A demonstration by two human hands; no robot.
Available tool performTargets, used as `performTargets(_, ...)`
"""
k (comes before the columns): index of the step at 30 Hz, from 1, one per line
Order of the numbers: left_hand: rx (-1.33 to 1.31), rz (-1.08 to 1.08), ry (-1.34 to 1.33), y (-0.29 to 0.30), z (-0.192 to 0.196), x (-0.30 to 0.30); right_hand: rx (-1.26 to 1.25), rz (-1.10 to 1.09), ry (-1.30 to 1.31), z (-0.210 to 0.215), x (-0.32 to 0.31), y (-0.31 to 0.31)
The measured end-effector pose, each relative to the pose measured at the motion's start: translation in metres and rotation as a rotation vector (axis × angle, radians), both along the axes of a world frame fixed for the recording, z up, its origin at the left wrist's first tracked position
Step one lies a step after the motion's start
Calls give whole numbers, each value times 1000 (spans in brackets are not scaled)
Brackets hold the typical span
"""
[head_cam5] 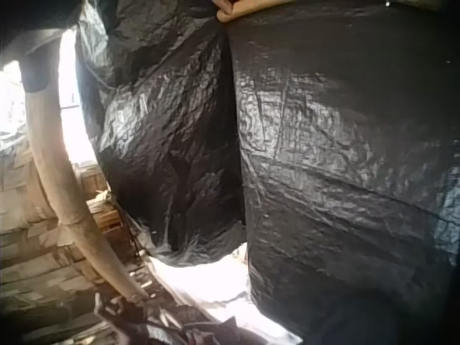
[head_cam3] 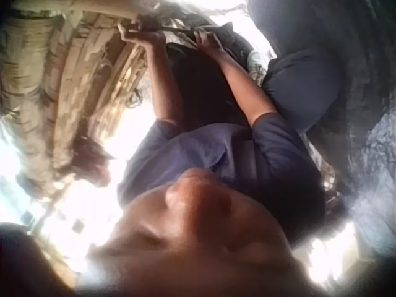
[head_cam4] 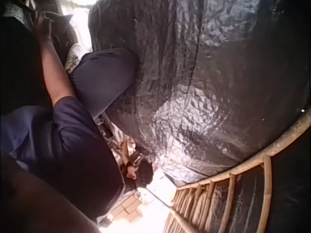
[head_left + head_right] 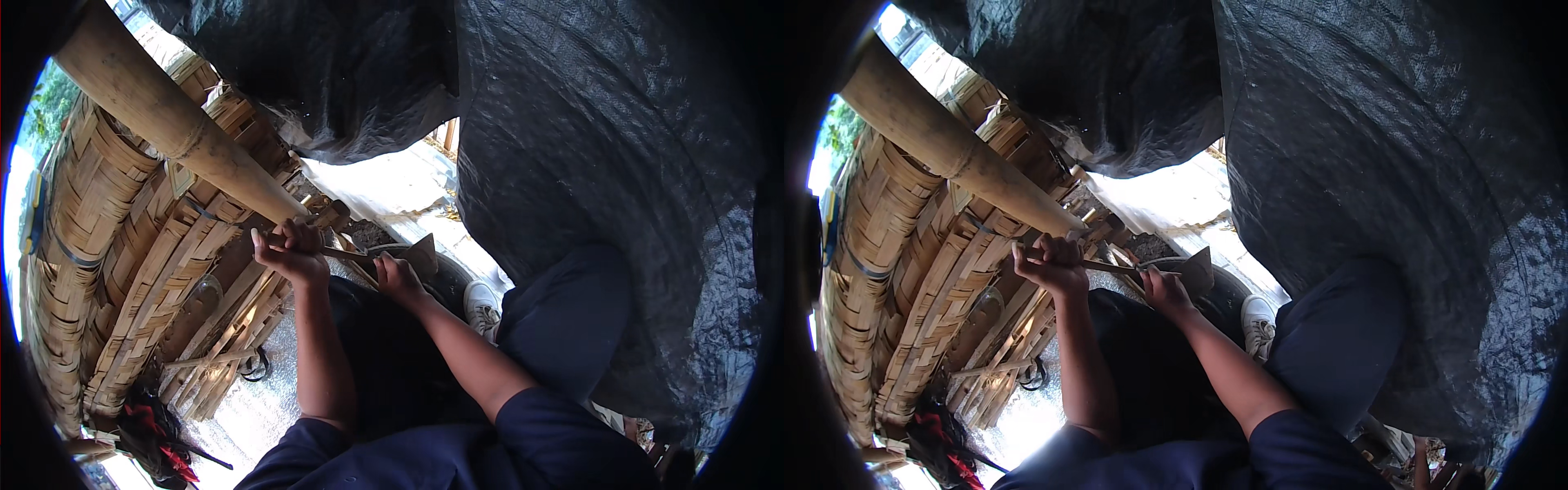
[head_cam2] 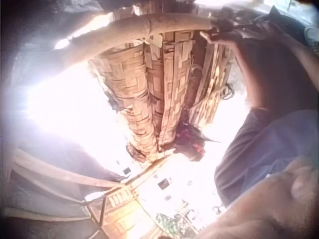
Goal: Shaving or carving a thin wooden stick using a small utility knife.
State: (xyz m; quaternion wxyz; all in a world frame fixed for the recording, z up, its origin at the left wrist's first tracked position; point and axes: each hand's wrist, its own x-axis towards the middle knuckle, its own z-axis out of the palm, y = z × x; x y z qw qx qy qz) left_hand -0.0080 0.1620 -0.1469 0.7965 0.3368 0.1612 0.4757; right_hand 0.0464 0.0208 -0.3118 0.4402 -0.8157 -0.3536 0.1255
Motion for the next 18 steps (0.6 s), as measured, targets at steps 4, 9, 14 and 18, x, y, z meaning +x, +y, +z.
performTargets(4,14,15,-18,4,-5,-9,12,17,4,35,-2,2)
performTargets(9,45,57,-8,-6,-6,-1,-43,100,65,41,-4,1)
performTargets(14,65,33,-4,-15,-4,6,-293,125,61,14,22,-27)
performTargets(18,86,10,24,-17,-3,6,8,178,112,85,3,9)
